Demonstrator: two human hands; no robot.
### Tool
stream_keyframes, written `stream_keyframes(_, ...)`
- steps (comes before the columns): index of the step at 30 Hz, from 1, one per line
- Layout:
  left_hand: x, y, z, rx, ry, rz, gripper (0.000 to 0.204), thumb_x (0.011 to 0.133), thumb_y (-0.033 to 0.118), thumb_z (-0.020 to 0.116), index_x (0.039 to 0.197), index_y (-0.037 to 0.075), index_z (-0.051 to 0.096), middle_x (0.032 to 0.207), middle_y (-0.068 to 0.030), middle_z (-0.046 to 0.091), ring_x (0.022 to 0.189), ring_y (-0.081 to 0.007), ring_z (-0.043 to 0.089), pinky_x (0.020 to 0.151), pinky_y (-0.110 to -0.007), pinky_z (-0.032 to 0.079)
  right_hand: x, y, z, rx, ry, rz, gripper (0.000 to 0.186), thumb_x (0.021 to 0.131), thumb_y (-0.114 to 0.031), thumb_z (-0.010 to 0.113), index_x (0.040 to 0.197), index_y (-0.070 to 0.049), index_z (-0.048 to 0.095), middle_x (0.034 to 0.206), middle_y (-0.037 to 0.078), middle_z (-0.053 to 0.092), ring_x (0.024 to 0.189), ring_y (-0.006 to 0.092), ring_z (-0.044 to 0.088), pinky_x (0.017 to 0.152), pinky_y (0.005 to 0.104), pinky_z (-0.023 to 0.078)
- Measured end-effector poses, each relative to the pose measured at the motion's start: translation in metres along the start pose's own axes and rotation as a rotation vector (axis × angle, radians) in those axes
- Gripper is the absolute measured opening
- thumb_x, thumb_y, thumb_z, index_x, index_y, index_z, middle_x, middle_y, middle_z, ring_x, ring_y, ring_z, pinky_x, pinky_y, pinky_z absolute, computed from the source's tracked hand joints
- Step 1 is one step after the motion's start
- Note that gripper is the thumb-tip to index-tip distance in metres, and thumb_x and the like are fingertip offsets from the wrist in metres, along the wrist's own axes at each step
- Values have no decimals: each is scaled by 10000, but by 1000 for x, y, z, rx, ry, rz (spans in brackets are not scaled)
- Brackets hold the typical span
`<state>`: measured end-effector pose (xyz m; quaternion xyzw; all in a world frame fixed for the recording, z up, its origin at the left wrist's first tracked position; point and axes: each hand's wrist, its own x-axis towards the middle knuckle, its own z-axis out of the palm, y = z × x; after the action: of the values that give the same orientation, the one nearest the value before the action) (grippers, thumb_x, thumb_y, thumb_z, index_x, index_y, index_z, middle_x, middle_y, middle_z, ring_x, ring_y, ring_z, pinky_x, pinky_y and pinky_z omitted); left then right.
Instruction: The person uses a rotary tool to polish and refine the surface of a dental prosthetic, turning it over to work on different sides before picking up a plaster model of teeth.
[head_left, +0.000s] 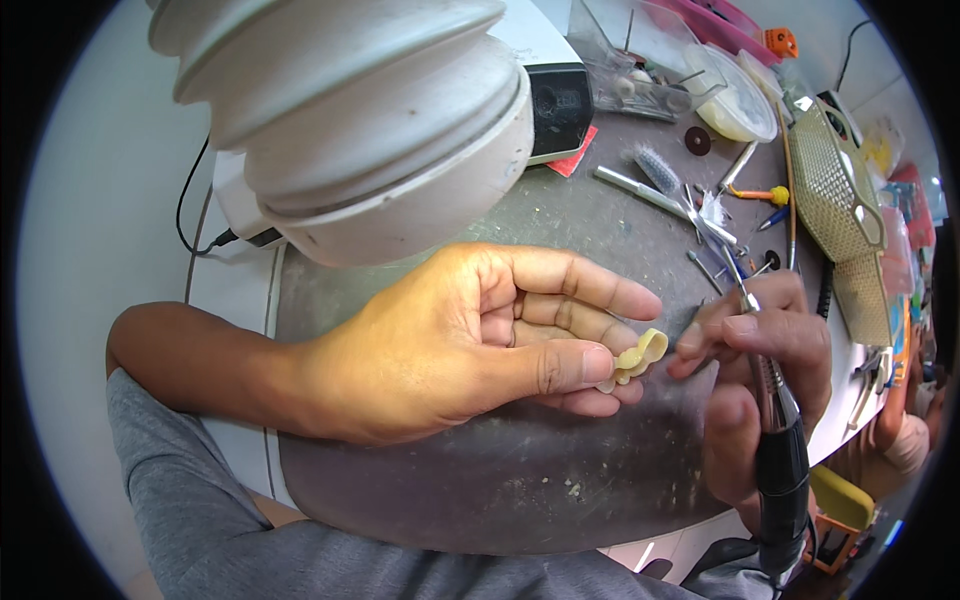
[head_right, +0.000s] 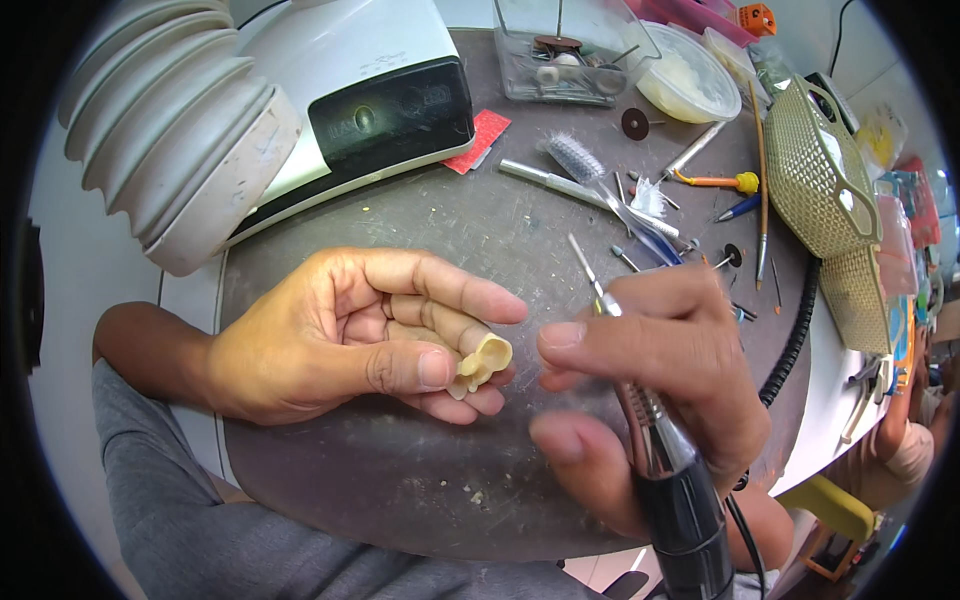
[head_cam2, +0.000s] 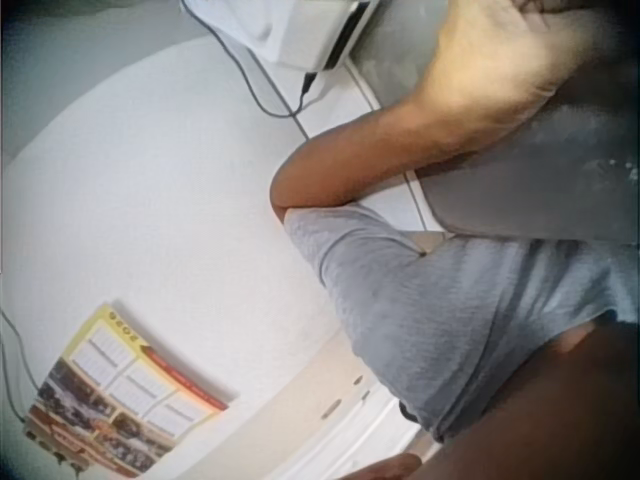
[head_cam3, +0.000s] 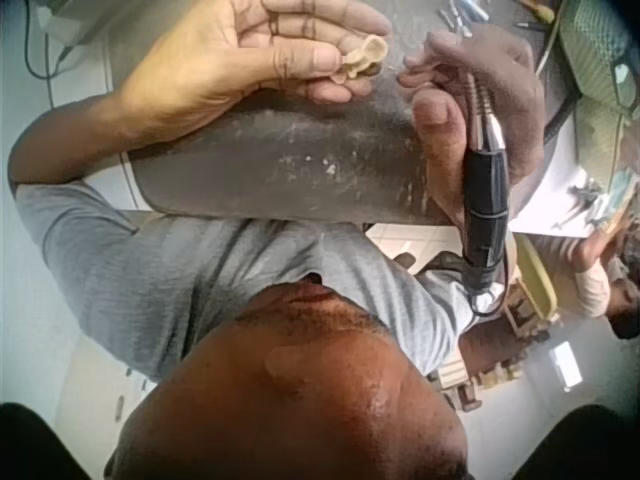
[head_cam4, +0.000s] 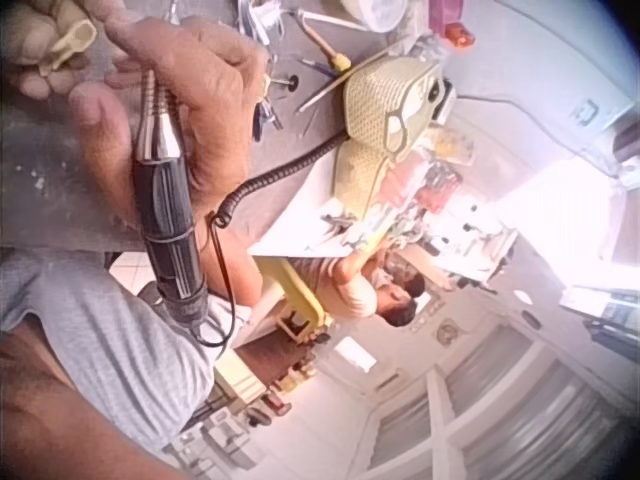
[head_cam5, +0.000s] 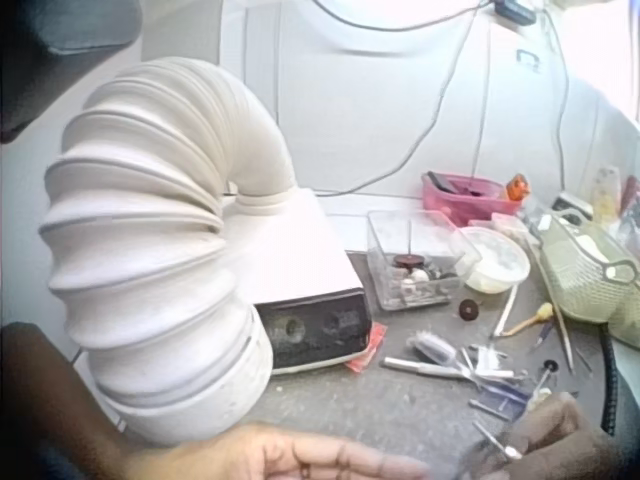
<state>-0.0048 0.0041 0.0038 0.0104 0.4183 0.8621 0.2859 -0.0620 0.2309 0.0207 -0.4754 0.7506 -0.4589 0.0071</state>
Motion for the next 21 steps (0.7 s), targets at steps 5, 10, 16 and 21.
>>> stream_keyframes(5,-4,0,1,-1,77,-11,395,917,38,568,1283,-55,453,1088,-129,609,1066,-221,613,919,-314,530,-4,1,-2,-19,-74,-102,268,911,-282,537,1046,-51,524,814,82,459,759,196,548,693,299,460)
stream_keyframes(10,-4,-2,-3,-2,98,23,364,907,11,571,1249,-67,474,1067,-120,608,1037,-202,621,916,-325,533,-10,-3,12,246,83,1,261,743,-24,743,933,11,568,786,141,592,781,315,679,628,335,537)
stream_keyframes(16,-6,-1,0,26,132,33,350,893,-30,568,1227,-87,477,1061,-125,606,1004,-177,625,912,-329,537,-8,-1,13,325,36,-23,371,676,31,791,952,24,543,800,152,595,820,366,679,678,369,573)
stream_keyframes(21,-3,-2,-2,57,102,44,339,891,-37,566,1214,-96,480,1060,-126,607,1005,-171,618,910,-330,536,-13,2,16,357,55,-26,375,663,44,788,948,3,548,818,136,604,854,366,681,708,382,577)
